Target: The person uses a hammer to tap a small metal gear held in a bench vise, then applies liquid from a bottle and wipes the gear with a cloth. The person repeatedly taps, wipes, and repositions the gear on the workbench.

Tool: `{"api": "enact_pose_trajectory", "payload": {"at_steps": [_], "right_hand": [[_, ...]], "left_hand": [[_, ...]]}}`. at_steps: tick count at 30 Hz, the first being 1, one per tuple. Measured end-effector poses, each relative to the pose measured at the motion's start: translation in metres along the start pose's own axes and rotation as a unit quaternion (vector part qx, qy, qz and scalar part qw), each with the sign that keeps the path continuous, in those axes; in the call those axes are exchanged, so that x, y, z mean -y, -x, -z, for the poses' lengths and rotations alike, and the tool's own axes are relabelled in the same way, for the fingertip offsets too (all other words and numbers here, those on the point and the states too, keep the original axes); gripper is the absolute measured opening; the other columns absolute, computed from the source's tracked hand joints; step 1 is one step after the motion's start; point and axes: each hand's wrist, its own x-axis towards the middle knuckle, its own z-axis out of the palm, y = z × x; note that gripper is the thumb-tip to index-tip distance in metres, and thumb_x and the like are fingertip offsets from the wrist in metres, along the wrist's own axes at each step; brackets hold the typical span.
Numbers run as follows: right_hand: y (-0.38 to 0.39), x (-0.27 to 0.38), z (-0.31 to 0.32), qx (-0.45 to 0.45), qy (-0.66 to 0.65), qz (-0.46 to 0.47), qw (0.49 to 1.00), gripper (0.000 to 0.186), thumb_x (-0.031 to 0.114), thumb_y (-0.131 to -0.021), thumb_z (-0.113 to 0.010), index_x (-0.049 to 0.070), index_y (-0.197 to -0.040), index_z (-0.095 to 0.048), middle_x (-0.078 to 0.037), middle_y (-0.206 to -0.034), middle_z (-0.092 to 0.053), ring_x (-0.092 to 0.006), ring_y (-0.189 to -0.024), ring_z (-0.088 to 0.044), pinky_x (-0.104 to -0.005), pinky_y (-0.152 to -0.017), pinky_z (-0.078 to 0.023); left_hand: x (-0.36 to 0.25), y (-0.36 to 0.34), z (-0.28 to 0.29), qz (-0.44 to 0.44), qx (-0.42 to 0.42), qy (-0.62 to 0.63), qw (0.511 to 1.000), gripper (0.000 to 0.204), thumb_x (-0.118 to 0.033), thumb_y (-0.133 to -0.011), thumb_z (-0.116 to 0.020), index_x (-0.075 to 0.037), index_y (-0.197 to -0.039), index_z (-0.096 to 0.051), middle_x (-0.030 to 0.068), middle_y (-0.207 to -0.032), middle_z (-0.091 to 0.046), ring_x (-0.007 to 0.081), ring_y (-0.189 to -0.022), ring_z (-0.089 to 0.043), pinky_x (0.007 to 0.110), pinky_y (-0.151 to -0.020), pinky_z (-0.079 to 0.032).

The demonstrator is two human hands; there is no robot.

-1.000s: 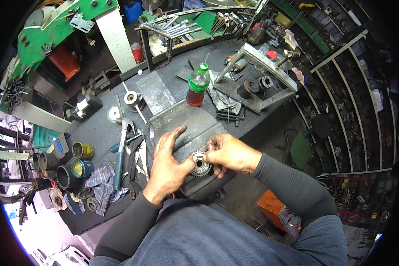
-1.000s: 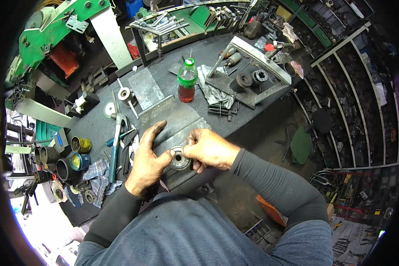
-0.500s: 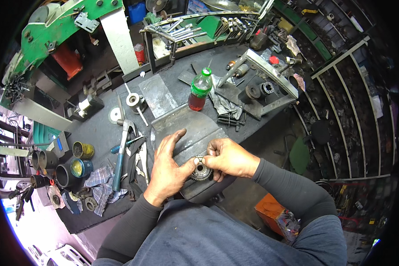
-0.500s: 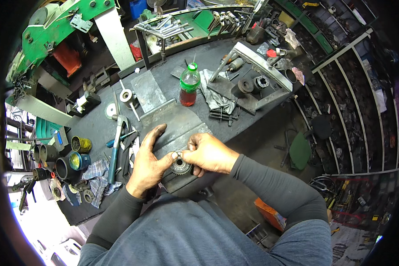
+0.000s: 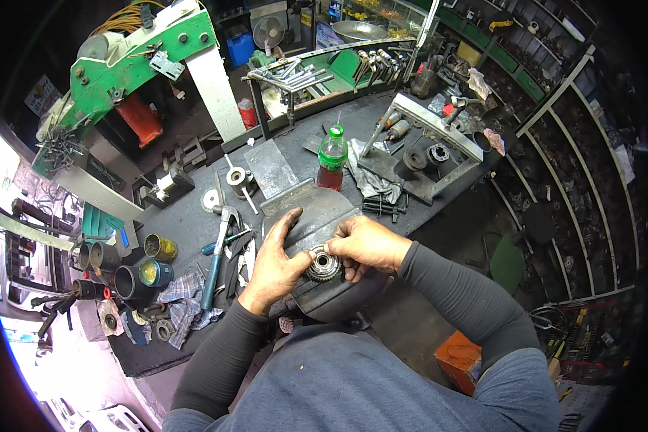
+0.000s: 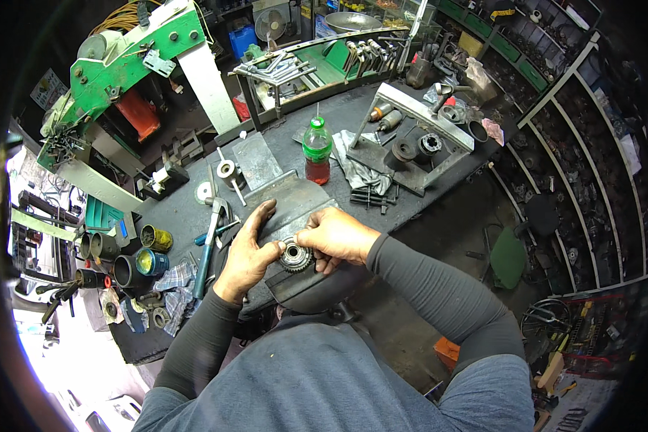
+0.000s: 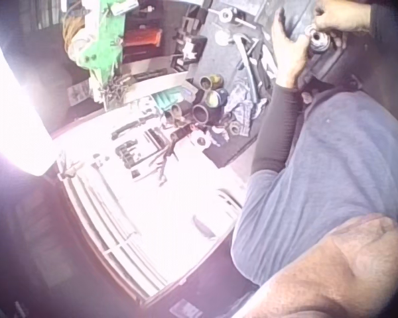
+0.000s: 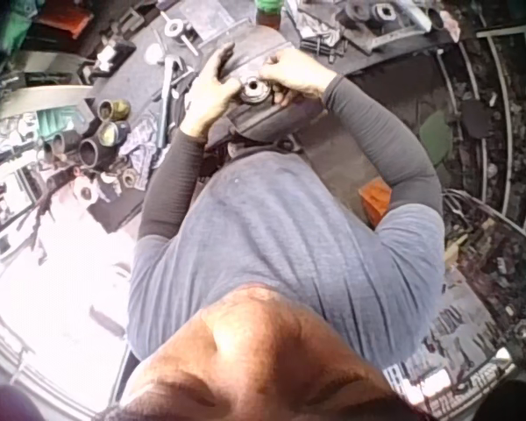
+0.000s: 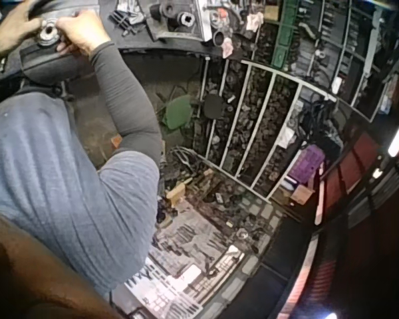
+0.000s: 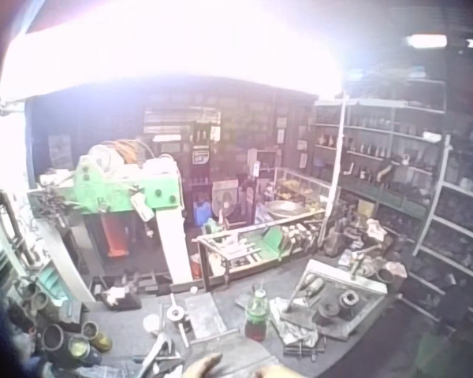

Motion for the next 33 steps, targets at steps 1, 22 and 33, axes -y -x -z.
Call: {"api": "enact_pose_trajectory", "payload": {"at_steps": [1, 22, 33], "right_hand": [[0.000, 0.001, 0.001, 0.002, 0.006, -0.003, 1.000, 0.037, 0.030, -0.106, -0.076, -0.005, -0.110, -0.066, -0.010, -0.076, -0.070, -0.0193, -0.060, -0.074, -0.0348, -0.053, -0.065], [0.002, -0.002, 0.004, 0.011, 0.042, 0.069, 0.997, 0.040, 0.033, -0.112, -0.070, -0.007, -0.115, -0.067, -0.010, -0.078, -0.071, -0.0212, -0.061, -0.077, -0.0345, -0.054, -0.066], [-0.003, -0.016, 0.014, 0.059, -0.019, 0.094, 0.994, 0.052, 0.038, -0.117, -0.064, -0.008, -0.139, -0.060, -0.011, -0.080, -0.068, -0.0238, -0.065, -0.078, -0.0347, -0.056, -0.067]], "left_hand": [[-0.001, 0.000, 0.000, -0.003, 0.000, -0.002, 1.000, 0.094, -0.016, -0.084, -0.078, 0.002, -0.170, -0.045, 0.0260, -0.169, -0.055, 0.0345, -0.162, -0.048, 0.044, -0.136, -0.033], [-0.004, 0.049, -0.008, -0.397, -0.072, -0.235, 0.884, 0.048, -0.002, -0.080, -0.093, -0.006, -0.124, -0.076, 0.0123, -0.110, -0.079, 0.0330, -0.104, -0.078, 0.046, -0.097, -0.061], [-0.033, 0.051, -0.012, -0.348, -0.086, -0.217, 0.908, 0.027, 0.011, -0.094, -0.075, -0.002, -0.118, -0.070, 0.0159, -0.113, -0.075, 0.0323, -0.108, -0.075, 0.042, -0.096, -0.060]]}}
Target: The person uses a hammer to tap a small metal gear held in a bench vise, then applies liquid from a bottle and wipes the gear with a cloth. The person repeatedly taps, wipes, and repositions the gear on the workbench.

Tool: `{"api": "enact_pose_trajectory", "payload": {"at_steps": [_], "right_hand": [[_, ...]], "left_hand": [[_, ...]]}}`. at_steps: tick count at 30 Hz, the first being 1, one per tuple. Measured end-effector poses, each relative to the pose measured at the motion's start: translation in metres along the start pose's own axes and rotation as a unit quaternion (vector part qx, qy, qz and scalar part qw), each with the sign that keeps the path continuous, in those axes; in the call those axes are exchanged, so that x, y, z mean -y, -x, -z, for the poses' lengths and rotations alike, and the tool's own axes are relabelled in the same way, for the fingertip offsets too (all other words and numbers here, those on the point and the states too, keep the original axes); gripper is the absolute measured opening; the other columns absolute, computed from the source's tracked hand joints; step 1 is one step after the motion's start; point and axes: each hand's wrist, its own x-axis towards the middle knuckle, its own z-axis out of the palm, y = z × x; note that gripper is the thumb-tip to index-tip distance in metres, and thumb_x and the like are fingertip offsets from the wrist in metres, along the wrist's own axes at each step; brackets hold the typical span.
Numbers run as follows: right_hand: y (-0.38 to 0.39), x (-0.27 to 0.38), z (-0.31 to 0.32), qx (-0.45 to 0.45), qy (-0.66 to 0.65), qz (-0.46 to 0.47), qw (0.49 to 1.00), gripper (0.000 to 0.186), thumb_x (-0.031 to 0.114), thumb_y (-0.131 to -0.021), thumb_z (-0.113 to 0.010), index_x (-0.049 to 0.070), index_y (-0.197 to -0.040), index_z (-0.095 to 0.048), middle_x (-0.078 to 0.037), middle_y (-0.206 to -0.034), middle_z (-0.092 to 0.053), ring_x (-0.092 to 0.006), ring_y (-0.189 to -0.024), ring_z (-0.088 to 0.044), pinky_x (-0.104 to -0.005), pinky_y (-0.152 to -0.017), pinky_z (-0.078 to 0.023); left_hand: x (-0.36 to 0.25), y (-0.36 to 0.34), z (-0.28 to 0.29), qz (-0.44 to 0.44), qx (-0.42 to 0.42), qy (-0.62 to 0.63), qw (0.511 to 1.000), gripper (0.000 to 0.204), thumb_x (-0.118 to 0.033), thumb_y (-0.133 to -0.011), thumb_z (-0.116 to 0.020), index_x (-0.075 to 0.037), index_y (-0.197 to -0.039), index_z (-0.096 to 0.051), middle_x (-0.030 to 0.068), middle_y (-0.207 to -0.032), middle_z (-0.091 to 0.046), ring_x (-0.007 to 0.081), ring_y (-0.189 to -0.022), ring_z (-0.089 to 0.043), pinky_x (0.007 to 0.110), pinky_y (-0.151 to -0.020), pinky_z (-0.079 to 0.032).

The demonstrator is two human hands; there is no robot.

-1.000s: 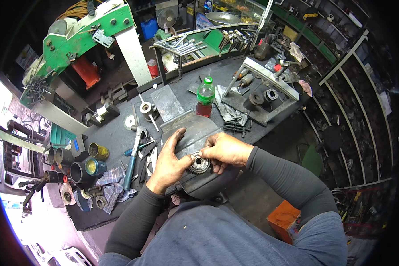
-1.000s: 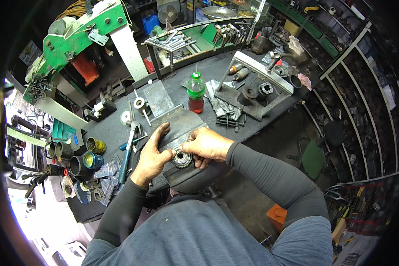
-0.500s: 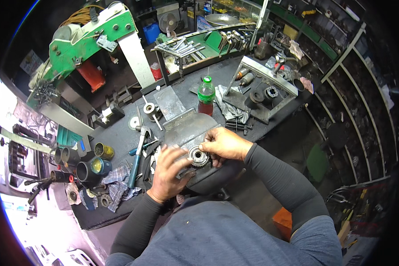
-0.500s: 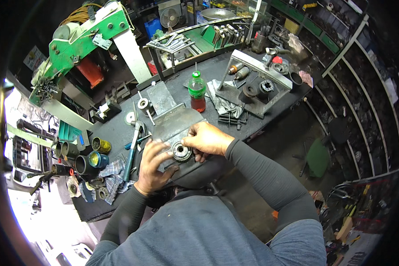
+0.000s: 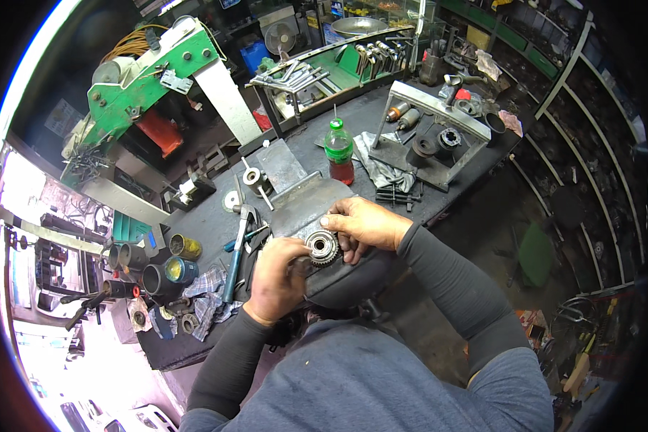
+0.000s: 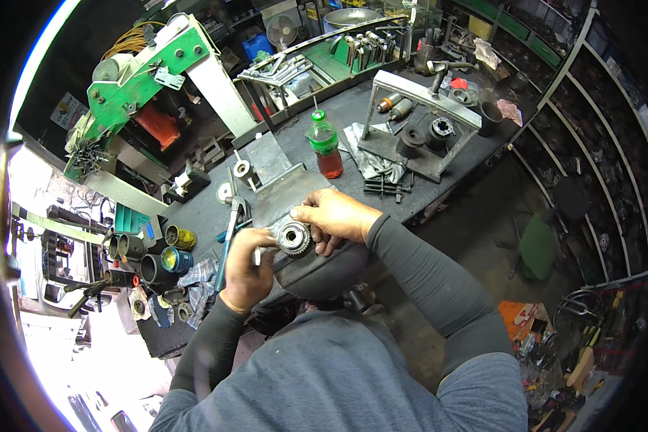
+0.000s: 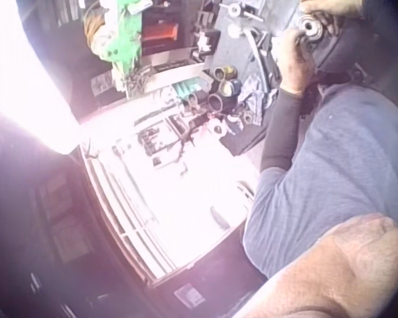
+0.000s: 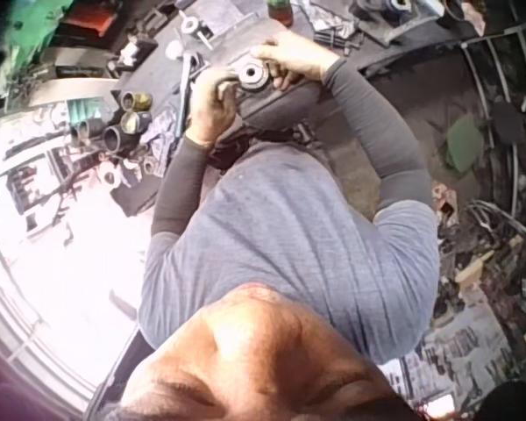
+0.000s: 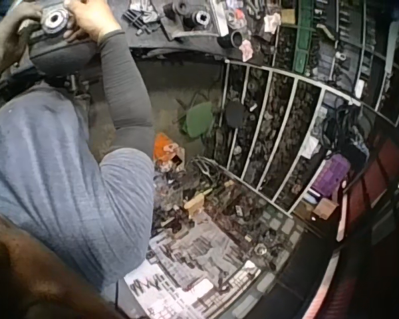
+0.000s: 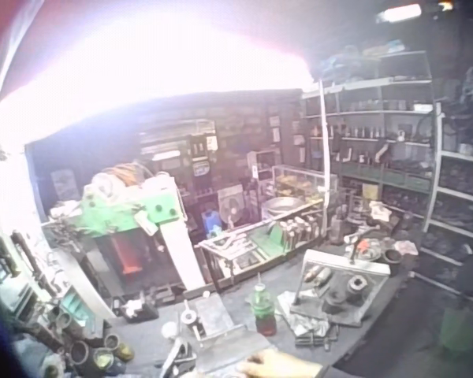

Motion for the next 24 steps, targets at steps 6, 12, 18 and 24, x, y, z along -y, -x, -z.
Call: {"api": "enact_pose_trajectory", "payload": {"at_steps": [6, 12, 18, 24], "right_hand": [[0.005, -0.017, -0.010, -0.039, 0.033, 0.092, 0.994, 0.042, 0.022, -0.112, -0.071, -0.006, -0.141, -0.062, -0.009, -0.085, -0.071, -0.0167, -0.066, -0.074, -0.0315, -0.058, -0.064], [0.041, -0.034, -0.054, -0.252, 0.329, 0.431, 0.801, 0.017, 0.016, -0.093, -0.084, 0.008, -0.105, -0.076, -0.014, -0.103, -0.068, -0.0330, -0.092, -0.074, -0.0437, -0.080, -0.062], [0.006, -0.047, -0.091, -0.289, 0.518, 0.459, 0.661, 0.018, 0.021, -0.086, -0.071, 0.005, -0.076, -0.071, -0.014, -0.098, -0.066, -0.0301, -0.089, -0.074, -0.0439, -0.076, -0.060], [0.003, -0.051, -0.095, -0.335, 0.560, 0.461, 0.601, 0.027, 0.028, -0.086, -0.073, 0.002, -0.084, -0.076, -0.016, -0.096, -0.070, -0.0299, -0.077, -0.076, -0.0466, -0.063, -0.061]], "left_hand": [[0.060, 0.043, 0.068, 0.248, -0.285, 0.020, 0.926, 0.039, 0.015, -0.109, -0.048, 0.002, -0.141, -0.065, 0.0143, -0.137, -0.073, 0.0212, -0.127, -0.071, 0.035, -0.115, -0.054], [0.097, 0.185, 0.112, 0.391, -0.072, -0.304, 0.866, 0.066, 0.000, -0.092, -0.072, 0.001, -0.157, -0.060, 0.0258, -0.165, -0.059, 0.0446, -0.155, -0.053, 0.051, -0.134, -0.036], [0.109, 0.345, 0.096, 0.379, -0.087, -0.356, 0.850, 0.059, -0.009, -0.096, -0.076, 0.005, -0.152, -0.064, 0.0308, -0.155, -0.065, 0.0464, -0.147, -0.060, 0.049, -0.129, -0.044], [0.122, 0.242, 0.040, 0.360, -0.011, -0.297, 0.884, 0.053, -0.009, -0.094, -0.077, 0.003, -0.145, -0.068, 0.0307, -0.154, -0.066, 0.0465, -0.145, -0.061, 0.049, -0.127, -0.045]]}}
